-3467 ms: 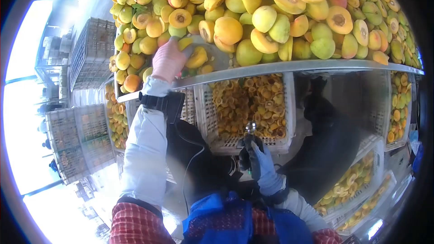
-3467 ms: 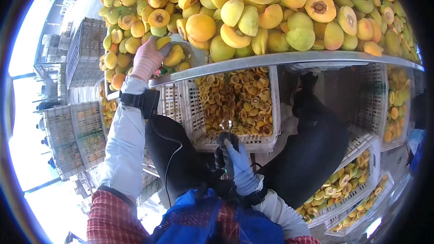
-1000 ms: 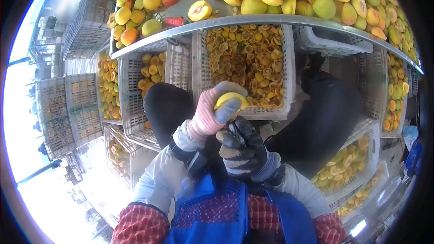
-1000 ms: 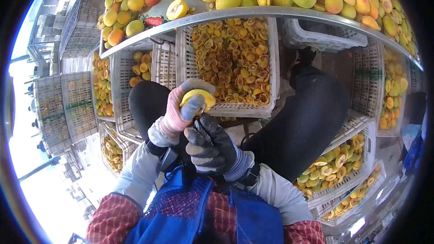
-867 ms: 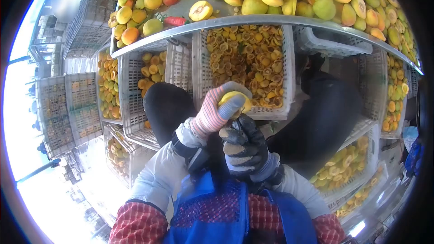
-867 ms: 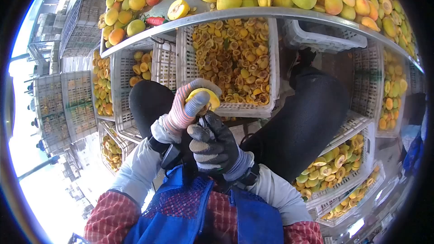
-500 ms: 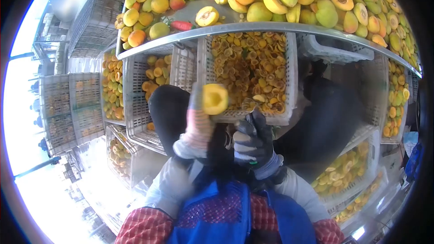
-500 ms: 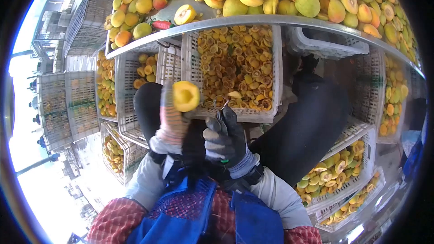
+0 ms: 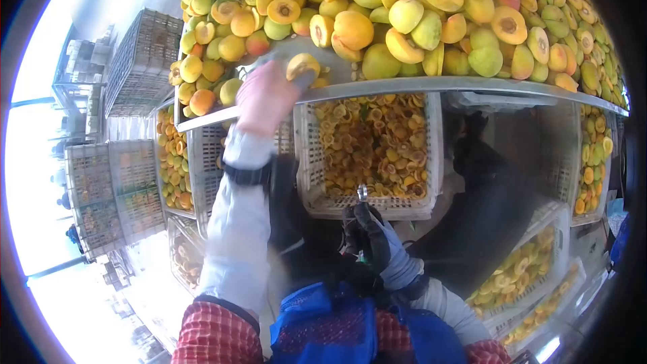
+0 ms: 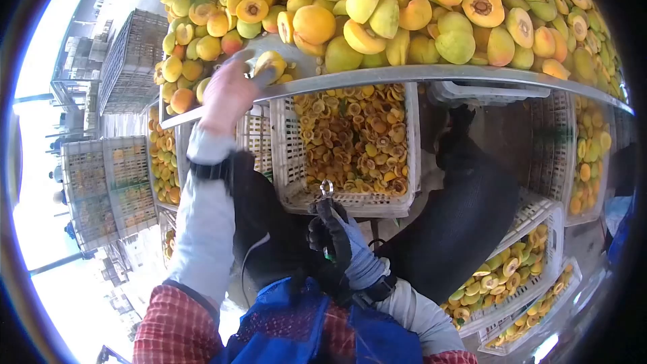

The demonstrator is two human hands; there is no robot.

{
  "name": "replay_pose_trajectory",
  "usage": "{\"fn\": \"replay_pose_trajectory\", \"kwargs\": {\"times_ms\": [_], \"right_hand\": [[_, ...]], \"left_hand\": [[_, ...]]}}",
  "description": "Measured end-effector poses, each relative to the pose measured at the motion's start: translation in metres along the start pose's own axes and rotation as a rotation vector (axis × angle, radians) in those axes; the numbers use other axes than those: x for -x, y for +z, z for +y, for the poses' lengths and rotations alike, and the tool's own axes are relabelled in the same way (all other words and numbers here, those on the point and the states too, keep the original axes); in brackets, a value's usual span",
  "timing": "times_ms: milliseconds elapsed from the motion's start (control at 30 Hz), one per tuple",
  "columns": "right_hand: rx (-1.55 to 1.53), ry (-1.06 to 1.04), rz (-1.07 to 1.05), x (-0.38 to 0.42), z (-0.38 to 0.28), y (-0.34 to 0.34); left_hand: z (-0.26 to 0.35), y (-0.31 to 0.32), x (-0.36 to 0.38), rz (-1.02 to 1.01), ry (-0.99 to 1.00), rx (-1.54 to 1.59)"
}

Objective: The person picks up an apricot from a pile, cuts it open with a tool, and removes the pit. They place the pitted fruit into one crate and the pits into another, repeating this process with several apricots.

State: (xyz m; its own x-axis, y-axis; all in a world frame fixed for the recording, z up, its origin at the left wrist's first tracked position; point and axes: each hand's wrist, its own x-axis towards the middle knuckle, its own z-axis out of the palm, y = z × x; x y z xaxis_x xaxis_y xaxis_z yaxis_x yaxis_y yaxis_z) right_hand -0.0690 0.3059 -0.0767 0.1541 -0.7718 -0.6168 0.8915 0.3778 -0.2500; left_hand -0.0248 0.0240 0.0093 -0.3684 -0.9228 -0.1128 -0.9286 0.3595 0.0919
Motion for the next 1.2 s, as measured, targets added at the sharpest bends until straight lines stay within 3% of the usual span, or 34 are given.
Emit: {"fn": "replay_pose_trajectory", "kwargs": {"times_ms": [33, 100, 200, 267, 300, 333, 367, 400, 433, 533, 667, 767, 800, 900, 1000, 1100, 1200], "right_hand": [[0.005, -0.031, 0.019, 0.001, -0.003, 0.001], [0.023, -0.069, 0.032, 0.001, -0.012, 0.003], [0.036, -0.113, 0.037, 0.002, -0.024, 0.003], [0.008, -0.201, 0.064, 0.003, -0.029, 0.002], [0.016, -0.272, 0.082, 0.006, -0.033, 0.007], [0.028, -0.342, 0.096, 0.007, -0.039, 0.013], [0.041, -0.412, 0.109, 0.009, -0.041, 0.016], [0.037, -0.429, 0.129, 0.003, -0.030, 0.004], [0.033, -0.445, 0.149, -0.001, -0.027, 0.003], [-0.073, -0.256, 0.138, 0.001, -0.033, -0.004], [-0.042, -0.056, 0.015, 0.014, -0.031, 0.005], [-0.043, -0.179, -0.051, 0.010, -0.022, 0.001], [-0.044, -0.218, -0.076, 0.009, -0.020, 0.002], [0.447, -0.176, 0.056, 0.012, -0.025, 0.004], [0.900, -0.769, 0.106, 0.015, 0.001, 0.000], [1.251, -0.816, 0.087, 0.027, 0.009, 0.010], [1.214, -0.853, 0.150, 0.028, 0.011, 0.015]], "left_hand": [[0.010, 0.008, -0.019, -0.184, -0.050, -0.067], [0.011, 0.016, -0.041, -0.239, 0.070, -0.008], [0.003, 0.031, -0.021, 0.131, 0.416, 0.285], [0.023, 0.011, 0.029, 0.158, 0.426, 0.343], [0.024, 0.010, 0.050, 0.213, 0.555, 0.290], [0.031, 0.007, 0.076, 0.067, 0.514, 0.281], [0.035, 0.012, 0.098, 0.036, 0.593, 0.285], [0.033, 0.017, 0.116, -0.164, 0.653, 0.183], [0.034, 0.019, 0.129, -0.237, 0.723, 0.099], [0.023, 0.025, 0.156, -0.318, 0.670, 0.507], [0.004, 0.045, 0.184, -0.065, 0.212, 1.135], [0.025, 0.044, 0.192, -0.092, -0.060, 1.297], [0.020, 0.054, 0.194, -0.210, -0.181, 1.459], [0.014, 0.064, 0.205, -0.285, -0.410, 1.636], [0.018, 0.063, 0.209, -0.144, -0.427, 1.656], [0.025, 0.072, 0.219, -0.040, -0.374, 1.650], [0.031, 0.069, 0.226, 0.026, -0.346, 1.572]]}}
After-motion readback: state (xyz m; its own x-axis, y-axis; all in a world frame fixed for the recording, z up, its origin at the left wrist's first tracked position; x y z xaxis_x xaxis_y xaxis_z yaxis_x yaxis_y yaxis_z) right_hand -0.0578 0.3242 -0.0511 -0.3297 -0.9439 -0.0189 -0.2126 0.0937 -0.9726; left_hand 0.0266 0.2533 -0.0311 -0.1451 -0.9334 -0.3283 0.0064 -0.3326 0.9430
